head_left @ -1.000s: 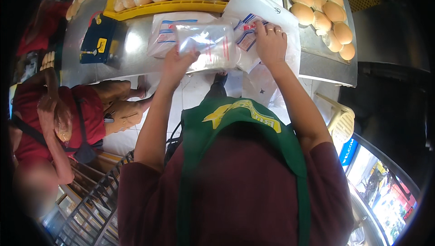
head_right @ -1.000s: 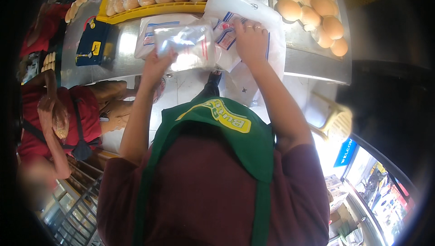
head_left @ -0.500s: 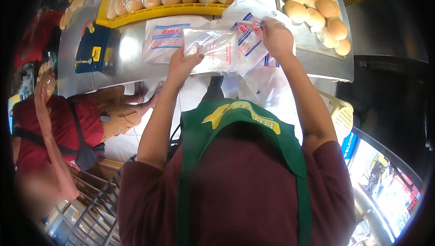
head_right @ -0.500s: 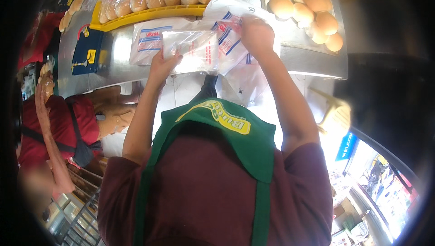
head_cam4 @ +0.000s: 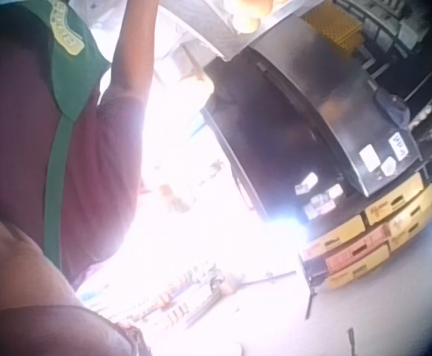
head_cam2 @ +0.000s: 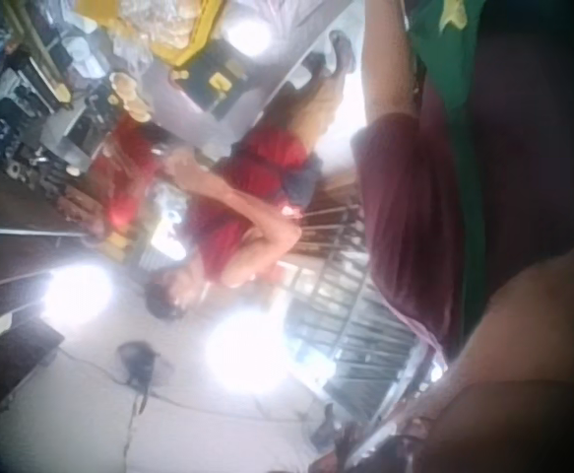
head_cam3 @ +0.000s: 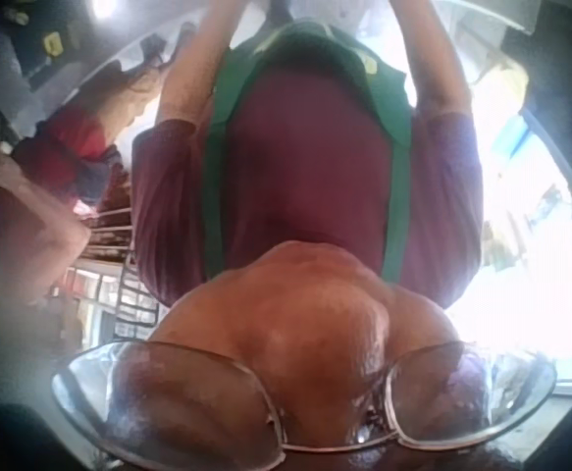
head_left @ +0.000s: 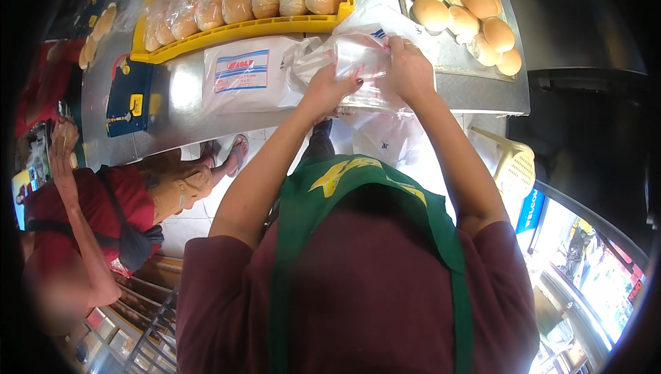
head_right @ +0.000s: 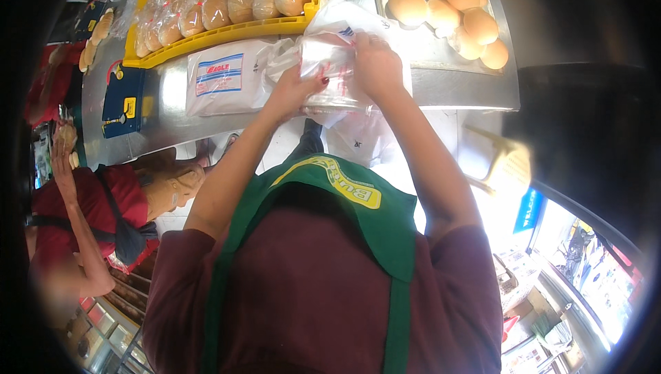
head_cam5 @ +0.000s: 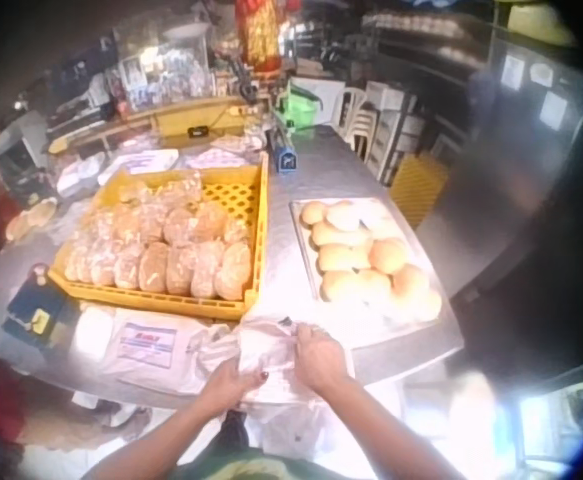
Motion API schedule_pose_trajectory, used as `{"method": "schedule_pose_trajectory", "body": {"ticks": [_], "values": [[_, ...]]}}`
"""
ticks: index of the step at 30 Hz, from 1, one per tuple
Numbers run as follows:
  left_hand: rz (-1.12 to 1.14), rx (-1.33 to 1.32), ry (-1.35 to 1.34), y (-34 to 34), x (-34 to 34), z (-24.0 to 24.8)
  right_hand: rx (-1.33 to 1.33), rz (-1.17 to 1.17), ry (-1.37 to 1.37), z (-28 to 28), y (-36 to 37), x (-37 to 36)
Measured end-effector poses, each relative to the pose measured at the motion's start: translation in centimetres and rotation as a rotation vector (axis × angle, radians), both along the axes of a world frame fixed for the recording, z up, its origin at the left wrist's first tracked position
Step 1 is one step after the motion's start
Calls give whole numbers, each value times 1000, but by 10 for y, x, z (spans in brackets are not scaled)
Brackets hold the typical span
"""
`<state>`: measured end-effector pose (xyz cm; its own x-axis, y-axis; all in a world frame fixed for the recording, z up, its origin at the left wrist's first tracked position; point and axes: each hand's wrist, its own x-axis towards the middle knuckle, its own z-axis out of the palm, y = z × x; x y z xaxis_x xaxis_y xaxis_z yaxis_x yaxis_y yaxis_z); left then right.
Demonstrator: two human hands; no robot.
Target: The person packages bread rolls into plastic bags and hands them to a customer. They then retrieve cash from a drawer, count the money, and provide change to the customer.
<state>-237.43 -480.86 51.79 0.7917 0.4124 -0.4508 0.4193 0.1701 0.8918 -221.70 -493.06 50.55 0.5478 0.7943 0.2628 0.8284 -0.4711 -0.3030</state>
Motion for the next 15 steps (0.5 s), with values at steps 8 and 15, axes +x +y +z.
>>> {"method": "schedule_pose_trajectory", "body": {"ticks": [8,15], "values": [[-325,15,156,33,50,-7,15,105,-101,3,40,12],[-543,-223,215,79,75,-3,202,214,1,23,56,-13]]}}
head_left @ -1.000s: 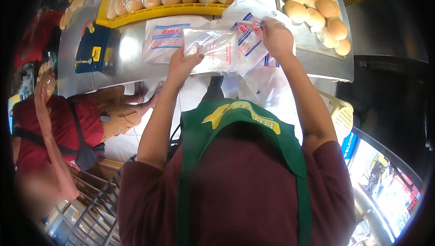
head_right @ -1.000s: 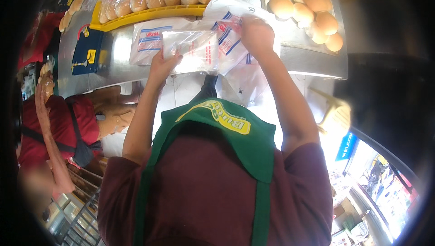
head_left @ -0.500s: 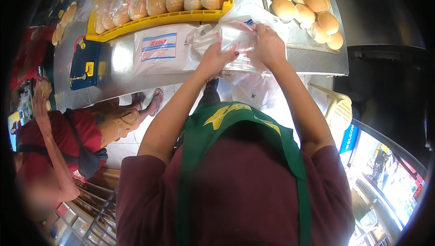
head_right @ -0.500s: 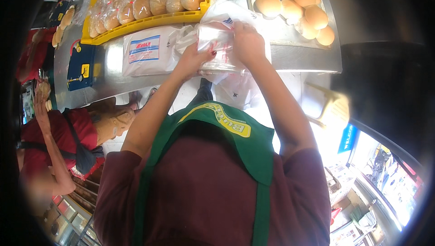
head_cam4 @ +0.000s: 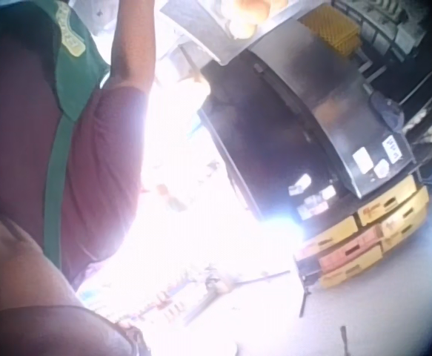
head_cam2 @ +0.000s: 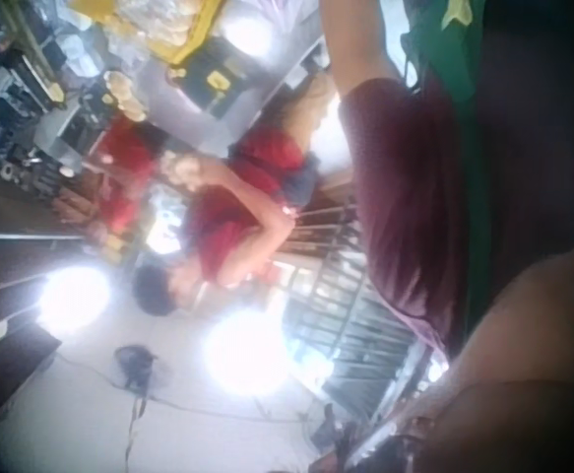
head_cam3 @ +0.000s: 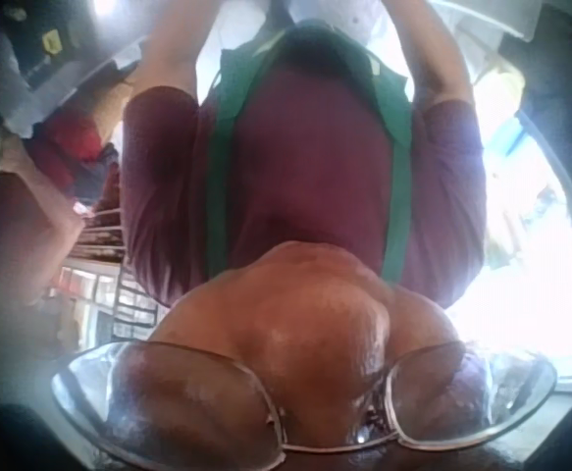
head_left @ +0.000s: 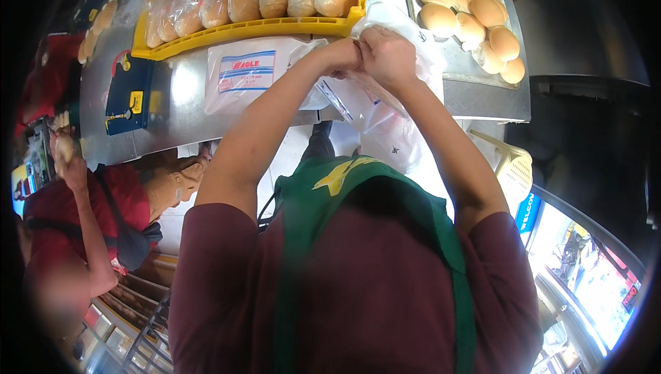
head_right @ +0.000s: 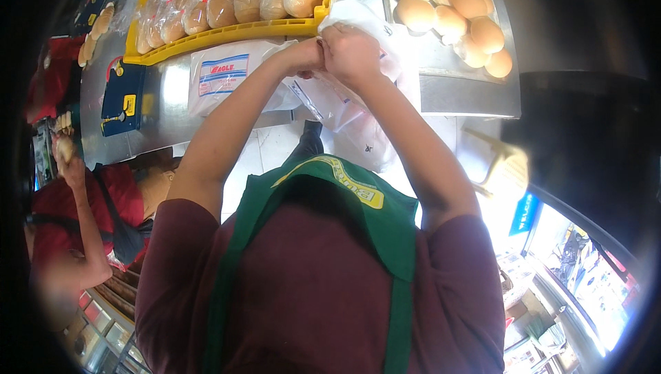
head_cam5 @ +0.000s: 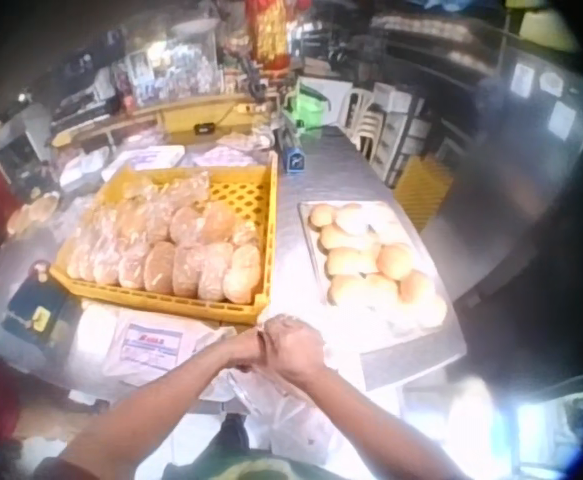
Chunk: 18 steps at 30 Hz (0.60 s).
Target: The person packages bread rolls into plastic bags and hands them to a customer. They then retrieve cash from a drawer, count the money, and provide change to the customer.
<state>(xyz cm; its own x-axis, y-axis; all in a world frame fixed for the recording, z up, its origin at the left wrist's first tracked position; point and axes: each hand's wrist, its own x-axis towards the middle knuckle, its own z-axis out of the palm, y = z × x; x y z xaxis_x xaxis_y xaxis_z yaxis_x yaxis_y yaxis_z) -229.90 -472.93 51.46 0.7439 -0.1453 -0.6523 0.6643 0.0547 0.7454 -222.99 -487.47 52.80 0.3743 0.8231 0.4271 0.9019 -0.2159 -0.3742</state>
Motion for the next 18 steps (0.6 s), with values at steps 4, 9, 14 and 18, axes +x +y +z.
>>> {"method": "schedule_pose_trajectory", "body": {"ticks": [4,9,14,18], "values": [[527,-31,-143,-29,-23,-25,-67,-74,-17,-5,-25,10],[913,-385,-271,-100,-72,-4,-70,-102,-49,-14,-37,4],[1053,-305,-361,-86,-28,-28,0,-58,-111,-8,-36,-20],[1052,-342,-401,-92,-27,-30,100,-269,26,-14,-67,-22]]}}
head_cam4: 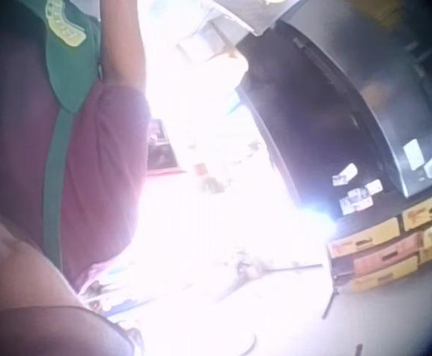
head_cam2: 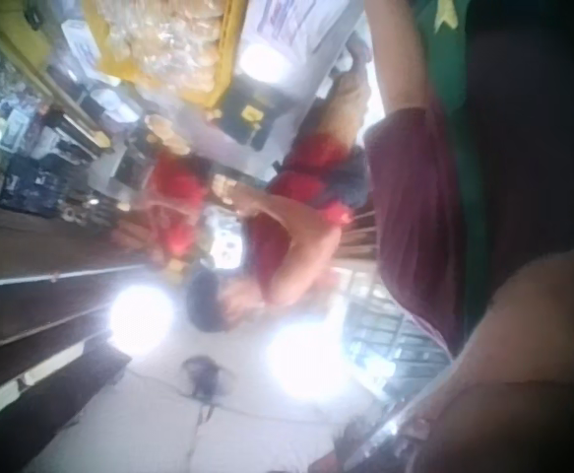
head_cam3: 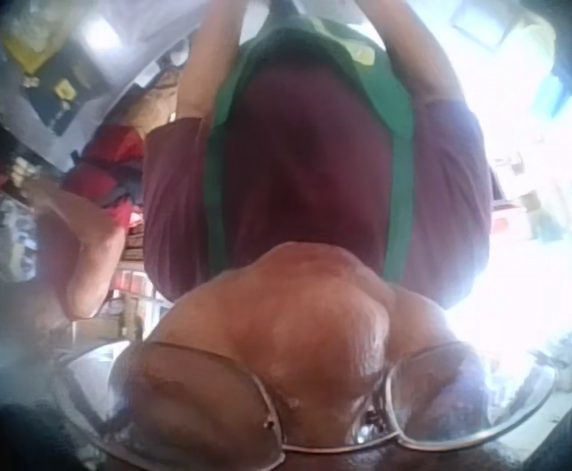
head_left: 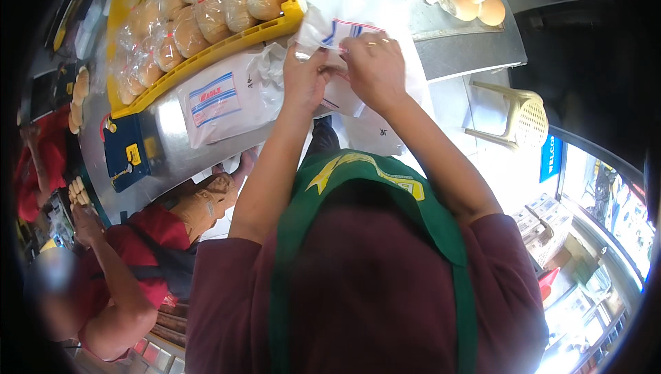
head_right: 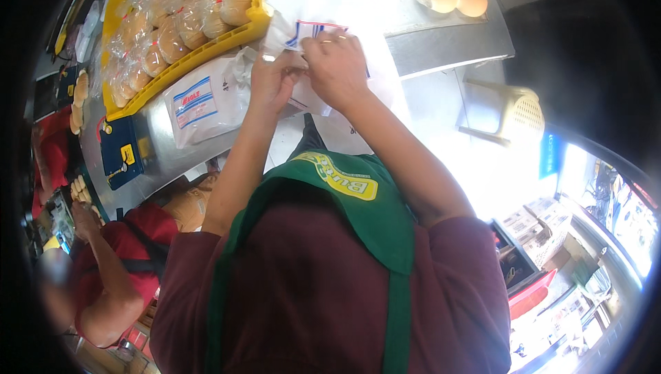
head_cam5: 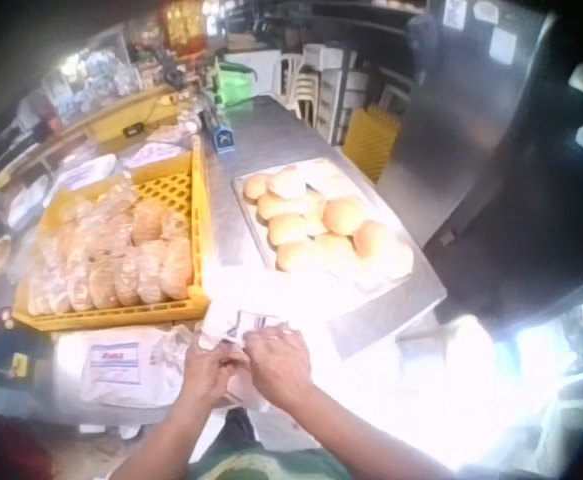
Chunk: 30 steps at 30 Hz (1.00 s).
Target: The person packages bread rolls into plastic bags and hands them to a customer. They then retrieve cash from a drawer, count the money, and provide change to the customer.
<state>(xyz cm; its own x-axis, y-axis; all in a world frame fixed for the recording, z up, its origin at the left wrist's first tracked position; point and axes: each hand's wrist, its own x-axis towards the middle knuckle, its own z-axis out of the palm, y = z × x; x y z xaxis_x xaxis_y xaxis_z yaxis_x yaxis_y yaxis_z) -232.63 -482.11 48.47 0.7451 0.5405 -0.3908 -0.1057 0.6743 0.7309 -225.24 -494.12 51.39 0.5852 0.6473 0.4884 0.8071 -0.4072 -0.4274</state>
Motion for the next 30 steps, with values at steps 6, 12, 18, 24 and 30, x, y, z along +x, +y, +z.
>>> {"method": "schedule_pose_trajectory", "body": {"ticks": [6,12,18,24,30], "values": [[-137,-109,-23,-8,-2,19,43,-455,1145,4,-57,-53],[63,-246,-134,-17,30,2,470,-276,1655,-27,-60,-55],[14,22,-59,-5,35,-9,571,-247,1589,-11,-69,-50],[472,222,129,-30,68,-8,468,-190,1601,-14,-93,-60],[14,1324,474,-7,41,-13,473,-203,1753,-10,-92,-56]]}}
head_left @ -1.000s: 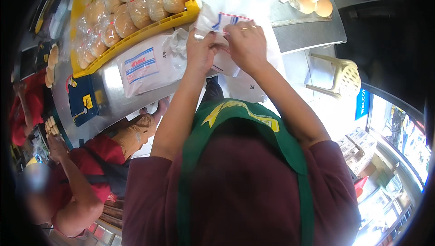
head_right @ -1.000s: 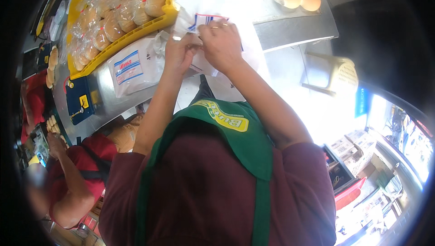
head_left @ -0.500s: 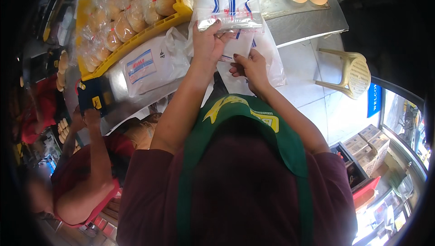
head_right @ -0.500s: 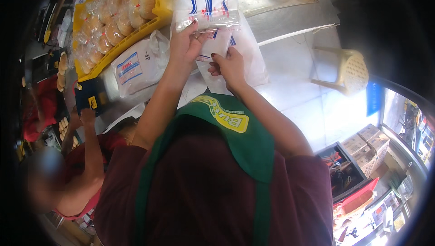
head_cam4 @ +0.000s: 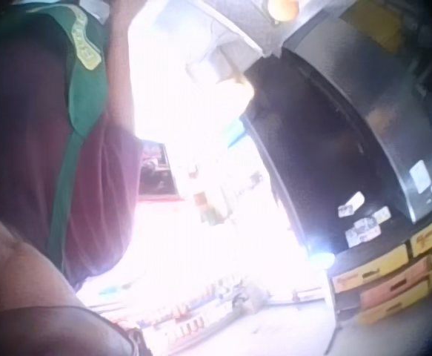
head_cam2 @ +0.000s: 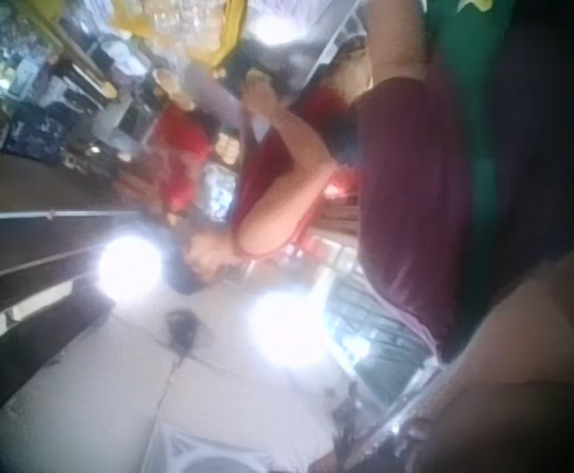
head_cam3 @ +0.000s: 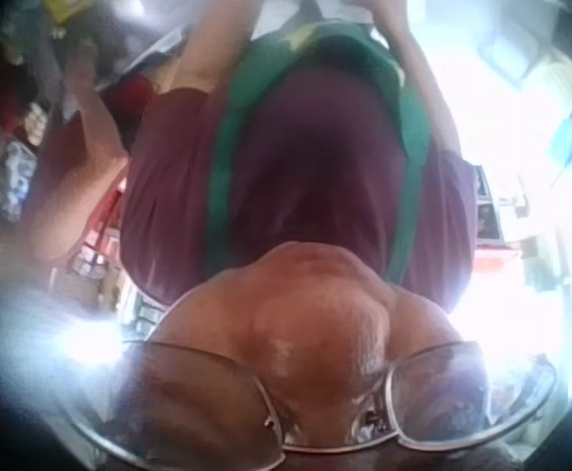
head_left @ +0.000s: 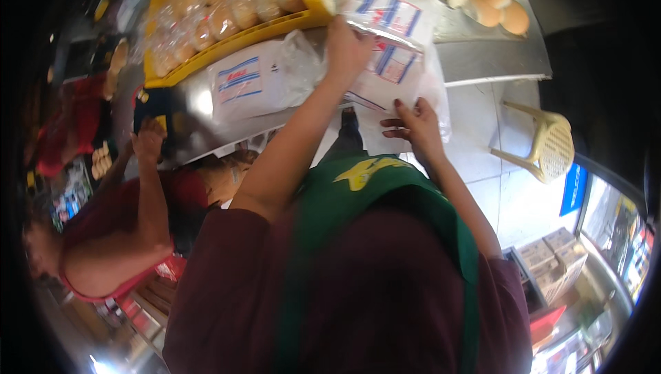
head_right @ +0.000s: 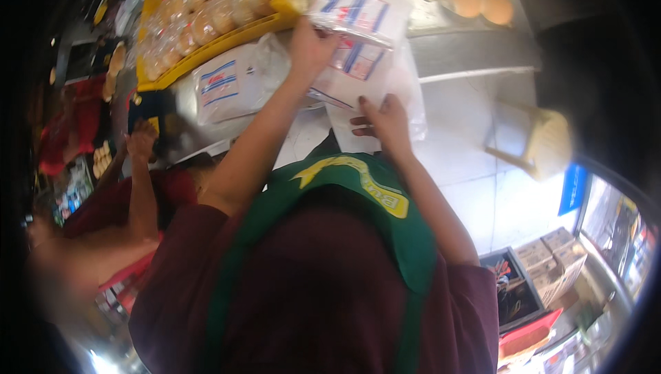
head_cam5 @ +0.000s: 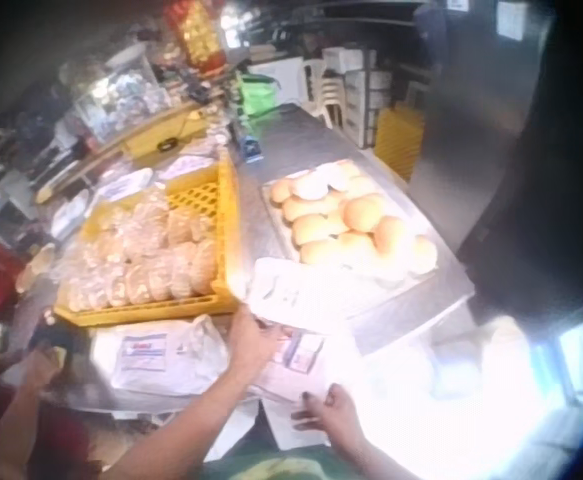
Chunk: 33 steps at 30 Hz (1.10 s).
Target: The person packages bread rolls into plastic bags and hands them to a customer. They then retrieve cash from a drawer, count the money, and provide change to the customer.
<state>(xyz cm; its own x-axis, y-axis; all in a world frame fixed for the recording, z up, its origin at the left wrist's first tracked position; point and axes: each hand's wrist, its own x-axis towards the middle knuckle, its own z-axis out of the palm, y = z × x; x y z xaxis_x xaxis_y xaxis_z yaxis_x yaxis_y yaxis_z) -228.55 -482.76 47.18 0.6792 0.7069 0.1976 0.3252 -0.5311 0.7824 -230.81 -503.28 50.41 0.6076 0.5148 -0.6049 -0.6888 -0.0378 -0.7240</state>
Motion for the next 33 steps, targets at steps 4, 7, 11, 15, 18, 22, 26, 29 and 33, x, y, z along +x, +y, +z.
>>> {"method": "schedule_pose_trajectory", "body": {"ticks": [4,7,11,15,18,22,26,29,33], "values": [[67,13,382,-2,19,35,16,-8,-124,-4,2,10],[143,-35,427,32,17,14,19,94,-148,19,8,12],[-177,125,-49,26,-32,35,53,17,-38,27,0,38],[-11,229,-90,8,-121,50,224,19,-1,63,-7,53],[115,57,68,10,-186,33,223,167,50,62,-19,44],[252,-651,73,13,-223,-18,-38,240,-19,8,-34,40],[327,-1549,-231,43,-199,-31,126,-43,234,39,-16,61],[444,-1412,-460,66,-197,-71,173,-19,309,93,14,86],[259,-1237,-563,42,-184,-30,338,-12,226,126,21,102]]}}
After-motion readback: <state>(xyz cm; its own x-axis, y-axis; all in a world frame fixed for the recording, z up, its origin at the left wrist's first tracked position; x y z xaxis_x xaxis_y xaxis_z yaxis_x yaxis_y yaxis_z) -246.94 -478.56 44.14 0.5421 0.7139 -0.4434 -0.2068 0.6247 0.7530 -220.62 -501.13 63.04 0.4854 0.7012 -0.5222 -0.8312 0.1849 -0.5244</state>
